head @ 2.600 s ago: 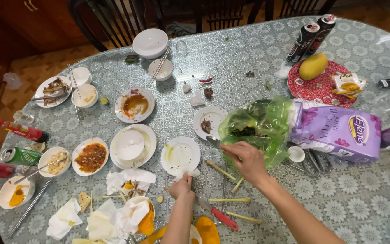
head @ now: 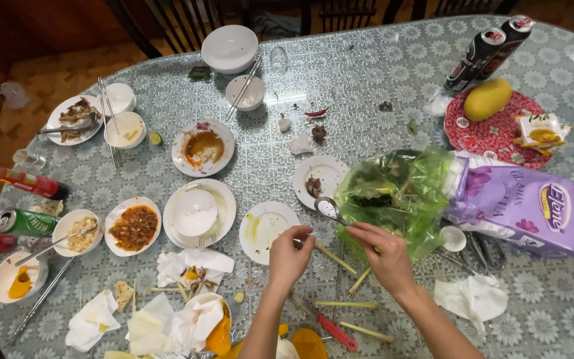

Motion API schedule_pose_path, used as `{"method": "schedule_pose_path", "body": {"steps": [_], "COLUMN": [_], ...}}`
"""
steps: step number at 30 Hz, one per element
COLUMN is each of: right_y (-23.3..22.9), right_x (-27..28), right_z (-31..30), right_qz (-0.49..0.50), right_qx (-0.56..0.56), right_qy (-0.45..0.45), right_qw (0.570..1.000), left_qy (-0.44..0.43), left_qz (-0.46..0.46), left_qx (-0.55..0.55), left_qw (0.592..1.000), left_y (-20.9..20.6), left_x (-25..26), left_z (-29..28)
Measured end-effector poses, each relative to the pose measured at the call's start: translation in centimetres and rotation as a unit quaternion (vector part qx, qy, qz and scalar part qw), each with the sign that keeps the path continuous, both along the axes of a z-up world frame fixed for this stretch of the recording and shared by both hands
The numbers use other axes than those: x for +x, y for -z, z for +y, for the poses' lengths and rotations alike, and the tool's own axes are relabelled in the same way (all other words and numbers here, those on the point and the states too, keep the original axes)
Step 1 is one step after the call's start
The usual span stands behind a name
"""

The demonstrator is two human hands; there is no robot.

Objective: The person clears leftover food from multiple small plates and bowls into a green plastic bag using a spoon and chopsticks. They scrape each dish and place the empty plates and bowls into a stack. The person also handles a tissue and a piece of fruit peel during the process.

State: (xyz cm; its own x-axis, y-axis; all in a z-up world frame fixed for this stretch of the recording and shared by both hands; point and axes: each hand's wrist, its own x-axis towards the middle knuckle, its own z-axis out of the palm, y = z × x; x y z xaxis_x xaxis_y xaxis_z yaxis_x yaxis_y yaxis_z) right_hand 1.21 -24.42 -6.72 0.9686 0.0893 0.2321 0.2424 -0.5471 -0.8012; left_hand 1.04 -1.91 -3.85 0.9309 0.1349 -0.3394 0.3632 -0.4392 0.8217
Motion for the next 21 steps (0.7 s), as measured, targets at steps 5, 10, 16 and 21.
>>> {"method": "schedule_pose_path", "body": {"steps": [5,10,16,21], "right_y": [-0.6,-1.6,-2.0,-3.7], "right_x": [1.0,2.2,2.8,2.0], "right_z": [0.2,-0.3,-1.5,-3.8], "right_qz": [0.043,0.069,0.078,0.102], "right_qx": [-0.047,-0.058,-0.078,-0.028], "right_qy": [-0.009,0.015,0.061,0.119], "right_qw": [0.998,0.996,0.992,0.987], "left_qy": [-0.033,-0.117,-0.164,-0.223], "left_qz": [0.076,0.107,0.135,0.228], "left_qx": [-0.032,-0.1,-0.177,-0.251], "left_qw": [0.996,0.982,0.961,0.914], "left_y": [-0.8,2.0,8.2,9.6], "left_x": [2.7,5.5,10.4,13.9], "left_z": [0.5,1.6,0.4,-1.2]}}
